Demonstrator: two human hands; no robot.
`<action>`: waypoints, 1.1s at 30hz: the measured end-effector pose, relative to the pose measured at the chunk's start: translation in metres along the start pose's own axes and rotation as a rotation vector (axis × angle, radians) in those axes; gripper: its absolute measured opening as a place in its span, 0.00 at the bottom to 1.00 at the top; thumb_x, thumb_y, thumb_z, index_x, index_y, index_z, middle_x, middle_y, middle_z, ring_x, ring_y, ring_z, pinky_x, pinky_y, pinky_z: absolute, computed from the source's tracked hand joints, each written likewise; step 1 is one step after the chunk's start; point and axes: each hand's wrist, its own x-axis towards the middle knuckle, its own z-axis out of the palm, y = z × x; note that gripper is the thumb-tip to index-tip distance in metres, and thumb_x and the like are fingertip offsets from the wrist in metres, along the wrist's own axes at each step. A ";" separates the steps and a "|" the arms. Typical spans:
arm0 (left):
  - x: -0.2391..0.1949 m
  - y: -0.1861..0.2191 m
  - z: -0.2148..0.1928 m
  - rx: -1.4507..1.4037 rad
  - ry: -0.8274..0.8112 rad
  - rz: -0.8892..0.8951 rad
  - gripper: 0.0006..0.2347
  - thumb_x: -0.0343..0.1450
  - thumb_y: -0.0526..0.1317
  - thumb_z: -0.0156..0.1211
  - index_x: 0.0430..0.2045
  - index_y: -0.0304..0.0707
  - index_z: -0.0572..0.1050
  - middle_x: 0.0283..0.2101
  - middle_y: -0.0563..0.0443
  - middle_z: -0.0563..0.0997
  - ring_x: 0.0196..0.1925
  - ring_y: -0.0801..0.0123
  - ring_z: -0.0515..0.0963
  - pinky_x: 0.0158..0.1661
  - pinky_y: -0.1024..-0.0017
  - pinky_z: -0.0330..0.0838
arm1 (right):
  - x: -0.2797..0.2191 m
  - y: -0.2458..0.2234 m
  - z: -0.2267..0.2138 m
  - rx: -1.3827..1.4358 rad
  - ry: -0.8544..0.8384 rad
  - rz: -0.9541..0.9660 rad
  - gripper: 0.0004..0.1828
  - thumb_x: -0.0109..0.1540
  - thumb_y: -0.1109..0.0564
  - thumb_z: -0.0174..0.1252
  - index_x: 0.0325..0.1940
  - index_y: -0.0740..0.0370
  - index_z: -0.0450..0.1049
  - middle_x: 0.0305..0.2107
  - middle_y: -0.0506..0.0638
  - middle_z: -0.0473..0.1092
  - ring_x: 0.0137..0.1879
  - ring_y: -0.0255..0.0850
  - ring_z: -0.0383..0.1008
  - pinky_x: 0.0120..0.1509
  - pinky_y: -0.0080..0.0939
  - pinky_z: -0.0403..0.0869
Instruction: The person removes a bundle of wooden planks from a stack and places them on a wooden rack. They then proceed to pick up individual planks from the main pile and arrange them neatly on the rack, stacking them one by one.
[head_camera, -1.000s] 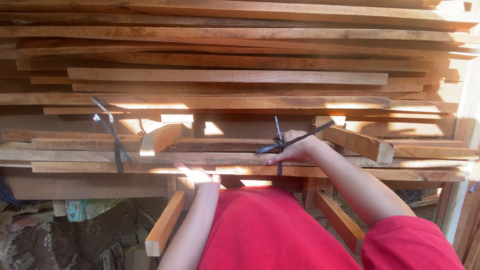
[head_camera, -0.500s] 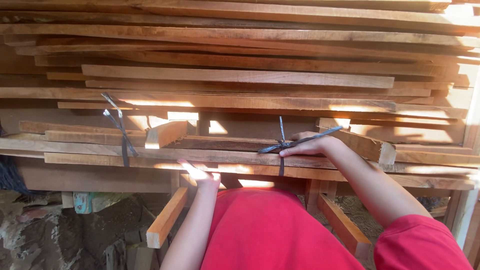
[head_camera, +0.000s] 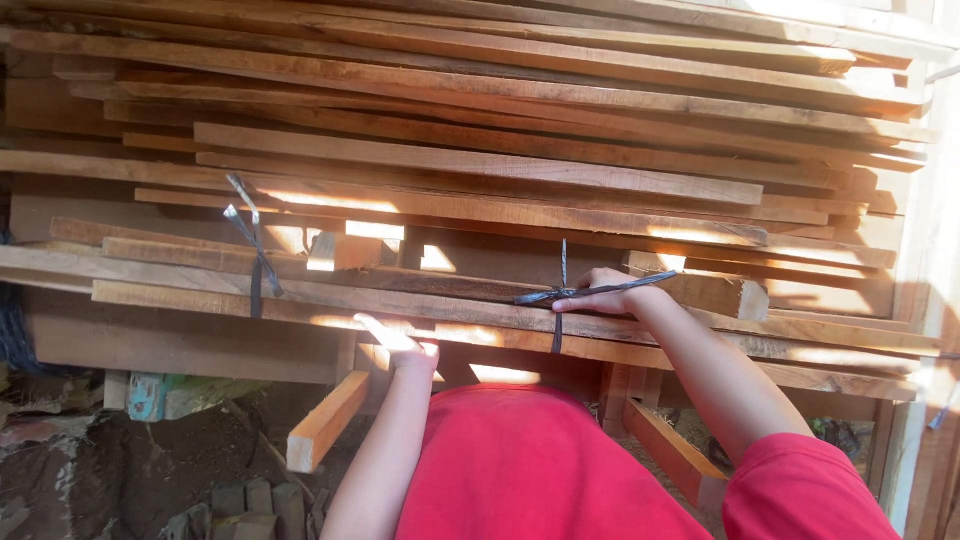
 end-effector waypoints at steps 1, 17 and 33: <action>0.004 -0.002 -0.002 -0.014 -0.004 0.001 0.53 0.57 0.76 0.42 0.76 0.55 0.36 0.80 0.47 0.35 0.81 0.51 0.35 0.74 0.50 0.37 | -0.001 0.001 0.002 -0.012 0.006 -0.004 0.42 0.45 0.16 0.64 0.44 0.51 0.85 0.47 0.59 0.79 0.62 0.53 0.76 0.64 0.49 0.74; -0.106 0.005 -0.070 -0.054 -0.099 -0.003 0.52 0.56 0.79 0.60 0.73 0.58 0.51 0.75 0.51 0.58 0.75 0.51 0.61 0.73 0.49 0.54 | -0.135 0.005 0.035 -0.057 0.025 0.010 0.46 0.46 0.16 0.62 0.51 0.52 0.84 0.53 0.60 0.77 0.66 0.51 0.74 0.69 0.50 0.72; -0.358 0.025 -0.097 -0.090 -0.469 0.092 0.45 0.56 0.69 0.60 0.66 0.45 0.65 0.68 0.45 0.70 0.68 0.51 0.72 0.69 0.51 0.66 | -0.401 0.021 0.068 -0.042 0.200 0.123 0.49 0.48 0.17 0.57 0.58 0.54 0.81 0.56 0.63 0.76 0.70 0.54 0.70 0.73 0.56 0.67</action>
